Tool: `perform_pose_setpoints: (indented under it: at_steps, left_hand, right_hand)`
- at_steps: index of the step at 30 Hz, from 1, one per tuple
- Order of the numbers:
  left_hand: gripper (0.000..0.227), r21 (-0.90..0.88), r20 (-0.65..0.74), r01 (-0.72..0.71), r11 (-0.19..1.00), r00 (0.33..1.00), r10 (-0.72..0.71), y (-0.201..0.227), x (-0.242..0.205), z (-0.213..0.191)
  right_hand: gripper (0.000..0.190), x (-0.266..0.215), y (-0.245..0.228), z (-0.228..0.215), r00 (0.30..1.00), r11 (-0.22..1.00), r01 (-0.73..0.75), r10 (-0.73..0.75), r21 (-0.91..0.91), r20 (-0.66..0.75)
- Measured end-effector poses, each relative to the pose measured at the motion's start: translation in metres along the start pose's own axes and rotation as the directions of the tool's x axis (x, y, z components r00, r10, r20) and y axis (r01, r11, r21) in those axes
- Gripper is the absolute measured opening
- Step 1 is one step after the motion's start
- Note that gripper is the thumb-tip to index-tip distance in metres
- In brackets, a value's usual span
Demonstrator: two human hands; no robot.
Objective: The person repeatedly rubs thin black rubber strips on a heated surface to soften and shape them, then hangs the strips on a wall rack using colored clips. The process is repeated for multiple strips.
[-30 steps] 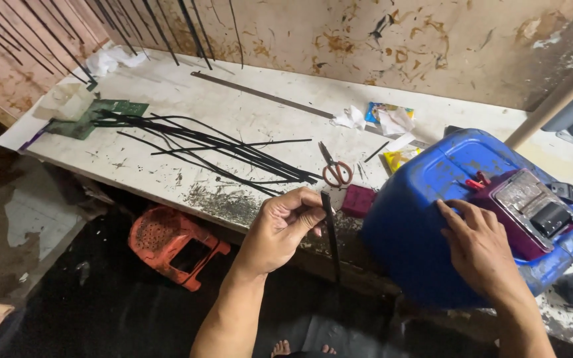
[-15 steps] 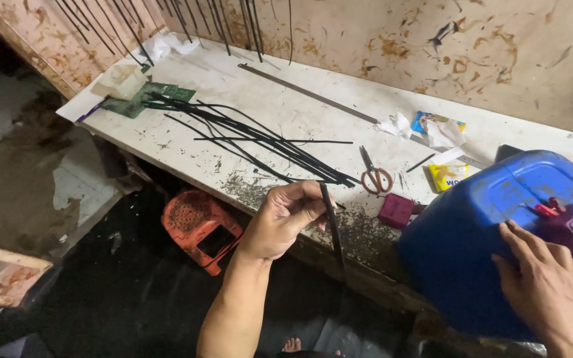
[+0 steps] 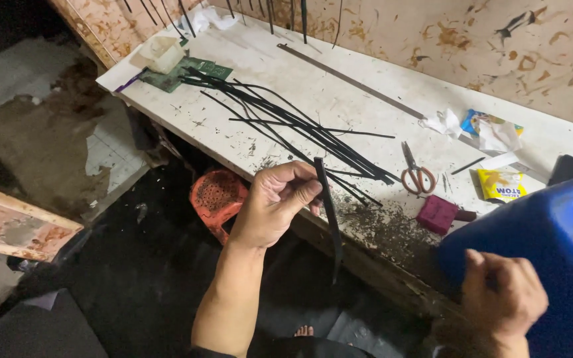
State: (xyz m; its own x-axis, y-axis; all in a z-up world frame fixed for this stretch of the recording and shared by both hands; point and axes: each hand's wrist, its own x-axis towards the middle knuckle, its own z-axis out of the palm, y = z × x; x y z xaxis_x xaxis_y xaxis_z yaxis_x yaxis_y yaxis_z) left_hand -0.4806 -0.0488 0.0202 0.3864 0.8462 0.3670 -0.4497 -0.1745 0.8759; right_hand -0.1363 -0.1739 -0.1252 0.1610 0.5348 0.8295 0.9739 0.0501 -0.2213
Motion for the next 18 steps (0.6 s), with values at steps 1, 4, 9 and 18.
perform_pose_setpoints:
  at_steps: [1, 4, 9, 18]
  left_hand:
    - [0.004, 0.059, -0.048, -0.024, 0.998, 0.998, 0.027, 0.004, -0.003, -0.002]
    - [0.008, 0.205, -0.144, -0.063, 0.977, 0.985, 0.094, 0.024, -0.011, -0.001]
    - [0.013, 0.412, -0.227, -0.124, 0.903, 0.945, 0.234, 0.05, -0.028, -0.001]
    - [0.015, 0.51, -0.422, -0.084, 0.856, 0.842, 0.335, 0.066, -0.048, -0.028]
  right_hand:
    - [0.028, 0.012, -0.031, 0.001, 0.998, 0.985, 0.056, -0.059, 0.164, 0.01]
    - [0.031, 0.023, -0.098, 0.016, 0.982, 0.921, 0.173, -0.187, 0.348, 0.006]
    - [0.058, 0.041, -0.19, 0.05, 0.934, 0.82, 0.354, -0.331, 0.45, -0.132]
    - [0.035, 0.051, -0.243, 0.097, 0.954, 0.78, 0.284, -0.291, 0.557, -0.078]
